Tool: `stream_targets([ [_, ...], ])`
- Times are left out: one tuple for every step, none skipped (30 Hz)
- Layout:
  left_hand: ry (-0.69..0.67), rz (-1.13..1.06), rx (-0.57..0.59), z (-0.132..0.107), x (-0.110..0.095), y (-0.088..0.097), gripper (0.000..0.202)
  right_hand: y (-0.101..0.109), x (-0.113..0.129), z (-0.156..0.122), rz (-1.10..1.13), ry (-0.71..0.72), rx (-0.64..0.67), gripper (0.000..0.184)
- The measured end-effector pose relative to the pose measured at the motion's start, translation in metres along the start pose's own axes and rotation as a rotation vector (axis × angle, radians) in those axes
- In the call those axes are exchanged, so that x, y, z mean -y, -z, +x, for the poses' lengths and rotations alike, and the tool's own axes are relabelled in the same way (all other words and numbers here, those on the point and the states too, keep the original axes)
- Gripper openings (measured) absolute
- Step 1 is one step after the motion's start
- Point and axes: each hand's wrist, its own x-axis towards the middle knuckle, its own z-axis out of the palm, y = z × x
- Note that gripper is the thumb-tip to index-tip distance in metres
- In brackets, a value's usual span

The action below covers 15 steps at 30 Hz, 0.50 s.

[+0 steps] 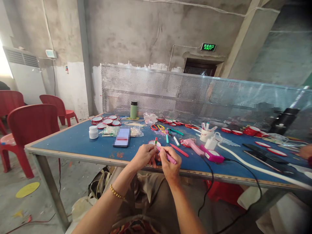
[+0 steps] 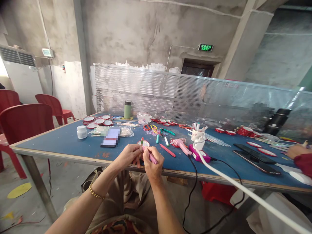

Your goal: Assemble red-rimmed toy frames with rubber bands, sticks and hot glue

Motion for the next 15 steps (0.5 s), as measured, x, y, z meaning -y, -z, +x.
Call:
stream_targets([
  [0.004, -0.001, 0.000, -0.0001, -0.0003, -0.0001, 0.042, 0.0000, 0.0003, 0.0002, -0.009, 0.007, 0.004, 0.020],
  [0.008, -0.004, -0.001, -0.0001, -0.0004, -0.0001, 0.042, 0.0000, 0.0005, 0.0003, -0.015, 0.011, 0.006, 0.020],
  [0.012, -0.008, -0.003, -0.0001, -0.0004, -0.0002, 0.043, -0.0001, 0.0006, 0.0003, -0.015, 0.011, 0.008, 0.020],
  [0.015, -0.012, -0.005, -0.0001, -0.0003, -0.0002, 0.043, -0.0003, 0.0006, 0.0004, -0.014, 0.010, 0.007, 0.020],
  [0.018, -0.015, -0.007, -0.0001, -0.0002, -0.0002, 0.043, -0.0005, 0.0005, 0.0004, -0.013, 0.011, 0.006, 0.019],
  [0.019, -0.018, -0.008, 0.0000, 0.0000, -0.0001, 0.043, -0.0006, 0.0004, 0.0005, -0.011, 0.012, 0.004, 0.019],
  [0.018, -0.018, -0.007, 0.0000, 0.0002, -0.0001, 0.043, -0.0008, 0.0003, 0.0006, -0.012, 0.016, 0.003, 0.019],
  [0.014, -0.017, -0.005, 0.0000, 0.0004, 0.0000, 0.043, -0.0010, 0.0002, 0.0006, -0.013, 0.018, 0.002, 0.019],
  [0.009, -0.014, -0.003, 0.0000, 0.0006, 0.0001, 0.042, -0.0011, 0.0000, 0.0007, -0.016, 0.019, 0.000, 0.020],
  [0.006, -0.012, -0.001, 0.0000, 0.0008, 0.0002, 0.042, -0.0012, -0.0002, 0.0007, -0.023, 0.019, -0.003, 0.020],
  [0.003, -0.010, 0.000, 0.0001, 0.0010, 0.0003, 0.042, -0.0012, -0.0006, 0.0007, -0.030, 0.018, -0.007, 0.020],
  [0.002, -0.008, 0.000, 0.0001, 0.0013, 0.0004, 0.042, -0.0012, -0.0010, 0.0005, -0.037, 0.015, -0.011, 0.020],
  [0.001, -0.008, 0.000, 0.0002, 0.0016, 0.0005, 0.042, -0.0012, -0.0014, 0.0003, -0.042, 0.012, -0.012, 0.021],
  [-0.001, -0.008, 0.002, 0.0003, 0.0021, 0.0005, 0.042, -0.0012, -0.0018, 0.0001, -0.042, 0.007, -0.011, 0.021],
  [-0.003, -0.008, 0.003, 0.0004, 0.0026, 0.0006, 0.042, -0.0011, -0.0021, -0.0002, -0.038, 0.002, -0.011, 0.021],
])
